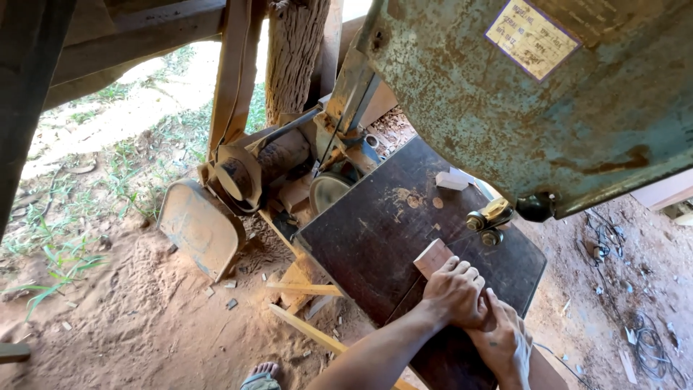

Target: Cutting small rectangular pieces of wood using a band saw.

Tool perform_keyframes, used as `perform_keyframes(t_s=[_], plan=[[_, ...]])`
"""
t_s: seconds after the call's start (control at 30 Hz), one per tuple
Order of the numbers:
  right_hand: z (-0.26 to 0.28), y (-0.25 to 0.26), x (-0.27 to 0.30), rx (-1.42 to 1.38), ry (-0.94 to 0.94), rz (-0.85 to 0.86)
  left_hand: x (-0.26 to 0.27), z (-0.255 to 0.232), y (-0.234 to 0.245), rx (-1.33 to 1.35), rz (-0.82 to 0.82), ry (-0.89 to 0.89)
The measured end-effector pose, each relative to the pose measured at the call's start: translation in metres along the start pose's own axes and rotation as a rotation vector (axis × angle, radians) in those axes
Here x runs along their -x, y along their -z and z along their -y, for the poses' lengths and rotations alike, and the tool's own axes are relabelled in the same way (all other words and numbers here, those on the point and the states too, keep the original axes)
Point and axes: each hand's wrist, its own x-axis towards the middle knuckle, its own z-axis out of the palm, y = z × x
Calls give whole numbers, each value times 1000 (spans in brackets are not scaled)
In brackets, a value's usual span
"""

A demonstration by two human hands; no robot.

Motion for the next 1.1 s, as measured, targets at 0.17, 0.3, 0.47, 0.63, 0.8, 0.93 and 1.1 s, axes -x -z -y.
perform_keyframes(t_s=[0.17,0.3,0.47,0.63,0.8,0.93,1.1], plan=[[-1,-5,-2,-34,-6,-22,-1,1,-2,6,-33,2],[-5,-7,0,-32,23,-63,0,0,-1,-4,-54,-11],[-2,-3,0,-40,3,-41,-2,0,-2,-5,-72,-13],[-5,-4,-2,-66,88,-110,-3,0,-3,19,-65,8],[-12,-10,-5,-63,61,-85,-3,3,-9,-15,-60,-8],[-6,-3,-9,-56,46,-68,-6,6,-15,-26,6,-5],[-6,-3,-7,-56,24,-54,-5,5,-14,-44,-13,-18]])
